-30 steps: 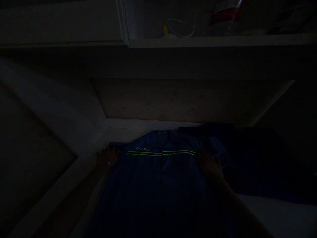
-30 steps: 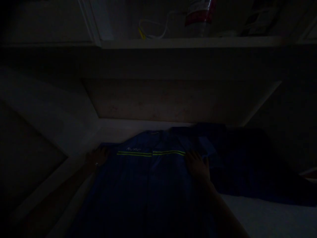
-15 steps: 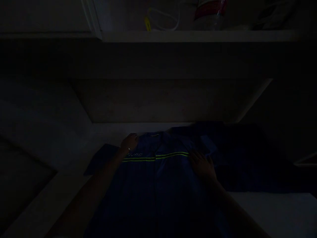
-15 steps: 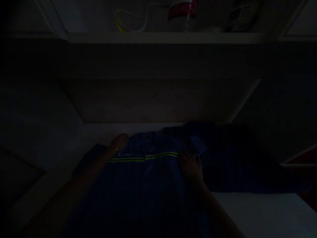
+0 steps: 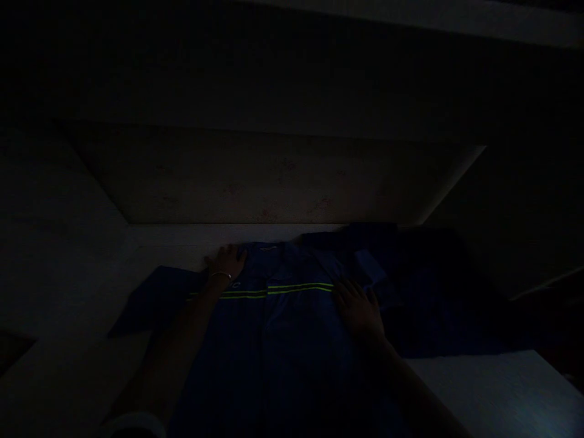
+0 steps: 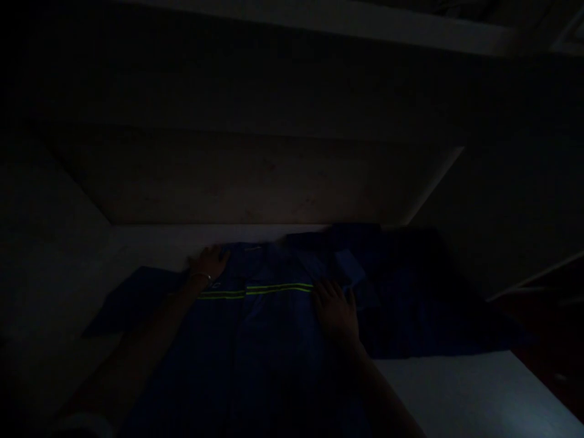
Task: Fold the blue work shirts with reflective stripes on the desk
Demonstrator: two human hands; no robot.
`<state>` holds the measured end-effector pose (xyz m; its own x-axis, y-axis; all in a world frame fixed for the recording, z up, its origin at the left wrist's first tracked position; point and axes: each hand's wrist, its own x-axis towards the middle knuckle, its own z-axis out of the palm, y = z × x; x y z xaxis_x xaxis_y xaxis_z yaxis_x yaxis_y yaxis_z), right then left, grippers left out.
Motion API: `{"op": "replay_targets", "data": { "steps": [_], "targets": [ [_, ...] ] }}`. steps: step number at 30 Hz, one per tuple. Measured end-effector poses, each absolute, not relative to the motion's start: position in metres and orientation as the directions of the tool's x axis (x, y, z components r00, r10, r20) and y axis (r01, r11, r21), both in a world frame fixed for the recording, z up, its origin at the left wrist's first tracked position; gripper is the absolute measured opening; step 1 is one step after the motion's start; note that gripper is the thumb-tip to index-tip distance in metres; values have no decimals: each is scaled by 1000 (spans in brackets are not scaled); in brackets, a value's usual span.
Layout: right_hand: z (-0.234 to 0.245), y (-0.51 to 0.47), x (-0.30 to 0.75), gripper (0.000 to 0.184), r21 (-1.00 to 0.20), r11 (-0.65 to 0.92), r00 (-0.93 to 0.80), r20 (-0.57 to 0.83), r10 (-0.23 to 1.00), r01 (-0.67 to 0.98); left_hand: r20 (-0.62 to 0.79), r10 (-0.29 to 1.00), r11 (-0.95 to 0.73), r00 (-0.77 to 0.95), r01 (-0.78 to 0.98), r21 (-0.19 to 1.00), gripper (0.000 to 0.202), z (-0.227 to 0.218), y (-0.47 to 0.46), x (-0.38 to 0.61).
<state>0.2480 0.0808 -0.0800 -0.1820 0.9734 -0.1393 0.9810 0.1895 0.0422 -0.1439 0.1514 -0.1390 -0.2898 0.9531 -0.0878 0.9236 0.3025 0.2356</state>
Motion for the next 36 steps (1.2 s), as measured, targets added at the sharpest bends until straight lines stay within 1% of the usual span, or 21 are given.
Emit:
{"op": "replay_targets", "data": {
  "steps": [2, 4, 6, 7, 8, 10, 14, 16, 19, 23, 28, 30, 32, 36],
  "targets": [
    [-80, 80, 248, 51, 52, 198, -190, -122, 974, 979, -63, 948, 316, -311, 912, 263, 62, -133, 149, -144],
    [-78, 79, 247, 51, 65, 222, -213, -120, 970, 973, 9, 941, 323, -338, 907, 272, 58, -126, 140, -145],
    [-76, 78, 246, 50, 73, 227, -216, -136, 967, 971, 80, 949, 278, -305, 930, 242, 55, -122, 124, -153],
    [-75, 78, 246, 50, 77, 226, -214, -144, 966, 971, 90, 960, 240, -264, 946, 219, 54, -120, 114, -159],
    [-75, 77, 246, 49, 80, 227, -214, -146, 966, 971, 75, 972, 202, -221, 959, 200, 53, -120, 102, -166],
    [-76, 78, 246, 49, 86, 222, -210, -133, 969, 971, 2, 985, 170, -174, 968, 183, 52, -121, 77, -182],
    [-80, 78, 249, 50, 82, 229, -219, -119, 968, 970, -194, 953, 264, -233, 952, 156, 59, -124, 32, -209],
    [-81, 78, 250, 50, 79, 247, -237, -119, 964, 966, -246, 933, 302, -261, 942, 146, 66, -123, 20, -218],
    [-81, 78, 250, 50, 79, 249, -239, -114, 964, 965, -236, 925, 330, -298, 938, 110, 71, -119, 14, -230],
    [-81, 77, 250, 51, 90, 238, -229, -103, 968, 967, -240, 927, 303, -289, 953, 24, 57, -108, 15, -248],
    [-83, 76, 252, 50, 119, 278, -267, -102, 958, 953, -294, 927, 236, -233, 971, -26, 46, -91, 16, -266],
    [-83, 76, 252, 50, 140, 295, -281, -114, 953, 945, -305, 928, 218, -214, 976, -22, 43, -86, 20, -271],
    [-84, 76, 253, 49, 151, 306, -292, -109, 950, 940, -311, 927, 219, -208, 976, 1, 44, -82, 27, -278],
    [-86, 77, 253, 49, 133, 295, -288, -74, 955, 946, -351, 907, 275, -234, 958, 74, 48, -83, 47, -294]
  ]
}}
